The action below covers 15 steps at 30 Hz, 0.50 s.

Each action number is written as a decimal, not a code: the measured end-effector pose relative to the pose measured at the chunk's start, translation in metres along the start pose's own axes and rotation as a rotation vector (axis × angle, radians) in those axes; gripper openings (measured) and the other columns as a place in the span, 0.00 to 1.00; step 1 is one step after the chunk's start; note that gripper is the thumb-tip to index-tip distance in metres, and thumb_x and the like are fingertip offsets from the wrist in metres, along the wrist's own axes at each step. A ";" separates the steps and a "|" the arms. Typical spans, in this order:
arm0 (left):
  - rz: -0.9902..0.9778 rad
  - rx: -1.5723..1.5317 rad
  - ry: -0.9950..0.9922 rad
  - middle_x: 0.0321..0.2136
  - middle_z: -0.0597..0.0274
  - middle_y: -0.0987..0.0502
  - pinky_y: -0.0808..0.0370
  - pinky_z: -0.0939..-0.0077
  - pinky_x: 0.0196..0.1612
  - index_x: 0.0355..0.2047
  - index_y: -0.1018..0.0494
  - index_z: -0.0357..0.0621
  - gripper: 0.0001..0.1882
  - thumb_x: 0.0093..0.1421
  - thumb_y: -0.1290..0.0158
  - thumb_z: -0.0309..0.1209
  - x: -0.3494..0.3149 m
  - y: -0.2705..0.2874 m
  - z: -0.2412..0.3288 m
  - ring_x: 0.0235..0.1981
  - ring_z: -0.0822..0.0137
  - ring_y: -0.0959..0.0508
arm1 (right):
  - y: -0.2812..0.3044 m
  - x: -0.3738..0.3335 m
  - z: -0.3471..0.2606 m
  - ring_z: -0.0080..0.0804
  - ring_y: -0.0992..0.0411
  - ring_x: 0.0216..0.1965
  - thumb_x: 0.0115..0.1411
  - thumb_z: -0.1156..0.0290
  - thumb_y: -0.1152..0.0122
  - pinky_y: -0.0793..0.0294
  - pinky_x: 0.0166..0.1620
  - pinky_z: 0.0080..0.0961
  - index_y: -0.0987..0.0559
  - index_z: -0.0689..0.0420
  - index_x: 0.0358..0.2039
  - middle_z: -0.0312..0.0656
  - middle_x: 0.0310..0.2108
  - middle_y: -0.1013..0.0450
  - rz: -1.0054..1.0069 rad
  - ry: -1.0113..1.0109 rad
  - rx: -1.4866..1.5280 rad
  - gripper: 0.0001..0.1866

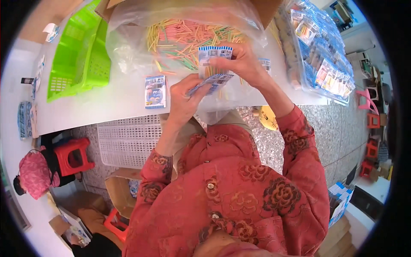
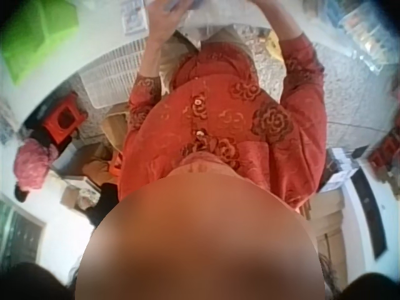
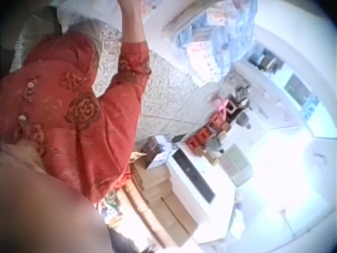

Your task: Packaging small colorful sticks into plastic bags.

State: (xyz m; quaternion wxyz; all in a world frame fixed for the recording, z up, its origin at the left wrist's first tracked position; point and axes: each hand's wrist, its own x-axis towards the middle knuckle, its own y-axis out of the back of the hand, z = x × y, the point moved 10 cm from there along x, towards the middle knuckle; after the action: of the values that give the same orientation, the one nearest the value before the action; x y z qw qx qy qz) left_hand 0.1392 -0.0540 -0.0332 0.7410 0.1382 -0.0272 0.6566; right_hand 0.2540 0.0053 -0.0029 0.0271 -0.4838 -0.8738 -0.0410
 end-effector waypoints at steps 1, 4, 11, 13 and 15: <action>0.003 0.020 -0.013 0.28 0.63 0.24 0.32 0.83 0.31 0.33 0.25 0.31 0.07 0.53 0.46 0.22 -0.001 0.001 0.001 0.28 0.76 0.28 | -0.001 0.000 -0.002 0.09 0.34 0.26 0.55 0.69 0.39 0.35 0.29 0.12 0.22 0.59 0.35 0.28 0.26 0.27 -0.002 -0.001 0.000 0.09; 0.071 0.020 -0.039 0.23 0.59 0.26 0.33 0.80 0.27 0.28 0.25 0.32 0.06 0.52 0.44 0.25 -0.004 0.004 0.000 0.22 0.71 0.27 | -0.004 -0.001 -0.006 0.10 0.33 0.28 0.55 0.69 0.39 0.33 0.31 0.12 0.23 0.59 0.36 0.29 0.28 0.27 -0.010 -0.005 0.020 0.10; 0.023 0.008 0.029 0.22 0.60 0.26 0.34 0.79 0.25 0.28 0.24 0.32 0.06 0.52 0.44 0.24 -0.011 -0.007 -0.007 0.21 0.73 0.30 | 0.011 -0.017 0.023 0.13 0.31 0.31 0.55 0.70 0.40 0.30 0.34 0.14 0.23 0.59 0.39 0.30 0.30 0.26 -0.046 -0.065 -0.057 0.11; 0.108 -0.111 0.025 0.24 0.63 0.24 0.32 0.81 0.27 0.32 0.24 0.34 0.07 0.53 0.44 0.25 -0.014 -0.001 -0.009 0.23 0.76 0.28 | 0.030 -0.025 0.020 0.13 0.31 0.31 0.56 0.70 0.40 0.30 0.34 0.14 0.23 0.59 0.39 0.30 0.29 0.26 -0.015 -0.068 -0.133 0.11; 0.096 -0.144 0.149 0.26 0.64 0.23 0.30 0.82 0.30 0.33 0.24 0.34 0.08 0.54 0.44 0.25 -0.020 0.004 -0.030 0.26 0.77 0.27 | 0.072 -0.041 0.022 0.14 0.31 0.31 0.56 0.71 0.42 0.30 0.35 0.15 0.23 0.60 0.40 0.30 0.31 0.25 0.128 -0.208 -0.350 0.12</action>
State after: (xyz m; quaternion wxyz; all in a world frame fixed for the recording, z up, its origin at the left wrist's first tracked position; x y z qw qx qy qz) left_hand 0.1286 -0.0659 -0.0658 0.7167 0.0340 -0.0256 0.6961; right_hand 0.3364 0.0107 -0.0249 -0.1451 -0.5374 -0.8188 -0.1404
